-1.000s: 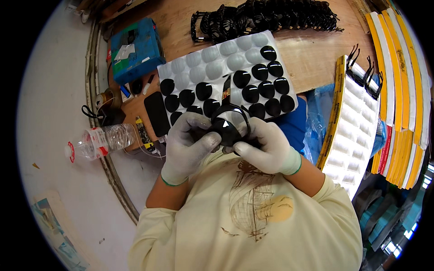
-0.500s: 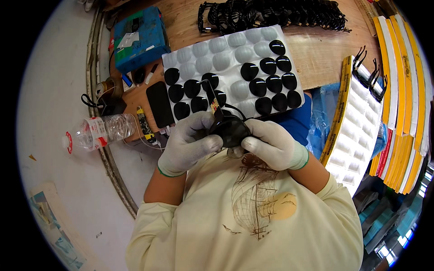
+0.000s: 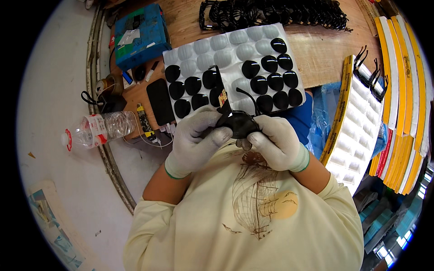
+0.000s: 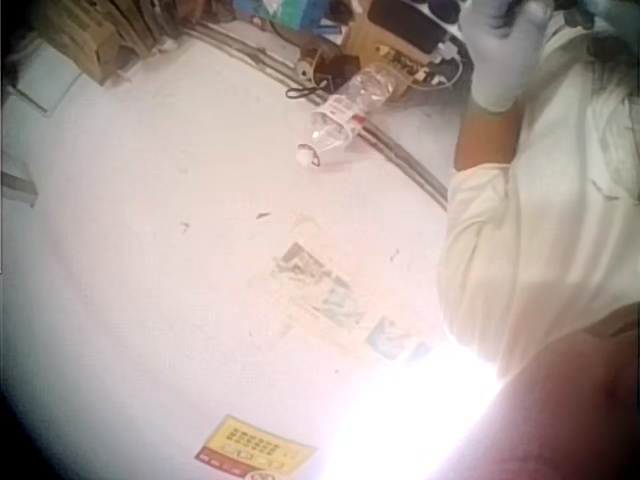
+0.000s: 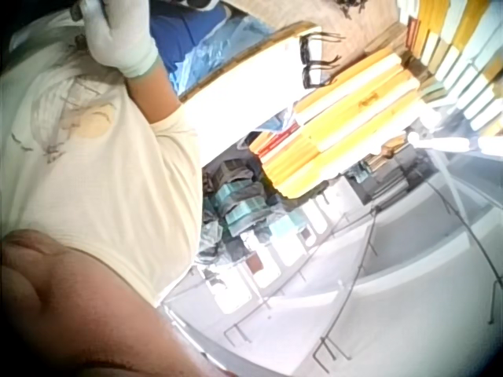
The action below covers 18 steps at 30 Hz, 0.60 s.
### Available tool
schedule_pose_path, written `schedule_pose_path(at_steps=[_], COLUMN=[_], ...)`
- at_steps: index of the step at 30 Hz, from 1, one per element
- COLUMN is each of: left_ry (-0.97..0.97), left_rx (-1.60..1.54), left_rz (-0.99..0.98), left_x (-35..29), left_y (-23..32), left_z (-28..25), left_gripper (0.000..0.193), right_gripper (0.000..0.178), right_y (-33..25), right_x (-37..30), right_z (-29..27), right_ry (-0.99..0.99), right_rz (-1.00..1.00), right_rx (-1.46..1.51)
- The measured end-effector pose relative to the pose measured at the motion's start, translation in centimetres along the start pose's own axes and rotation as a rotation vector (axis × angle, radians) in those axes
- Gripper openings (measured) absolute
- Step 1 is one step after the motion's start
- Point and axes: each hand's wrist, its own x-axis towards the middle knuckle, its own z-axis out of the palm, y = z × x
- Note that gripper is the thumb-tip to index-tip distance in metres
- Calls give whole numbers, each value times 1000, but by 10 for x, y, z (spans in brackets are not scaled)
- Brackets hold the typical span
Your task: The person assembles sunglasses by inserting lenses into frames and attaching tags. They handle multiple units one at a time, placing finished pairs on the table.
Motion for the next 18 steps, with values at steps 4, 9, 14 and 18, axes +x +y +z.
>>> schedule_pose_path(at_steps=[4,9,14,18], left_ry=[-52,-89,-84,-42], left_rx=[12,-43,-96,-162], left_rz=[-9,-78,-78,-128], left_x=[4,3,6,7], left_y=[11,16,15,18], left_z=[0,0,2,17], left_gripper=[19,17,19,22], right_gripper=[13,12,13,13], right_y=[4,4,-1,3], right_x=[3,5,5,0], right_z=[-5,-11,-9,4], right_ry=[-61,-86,-25,123], right_rz=[-14,6,76,103], right_rx=[53,-5,43,187])
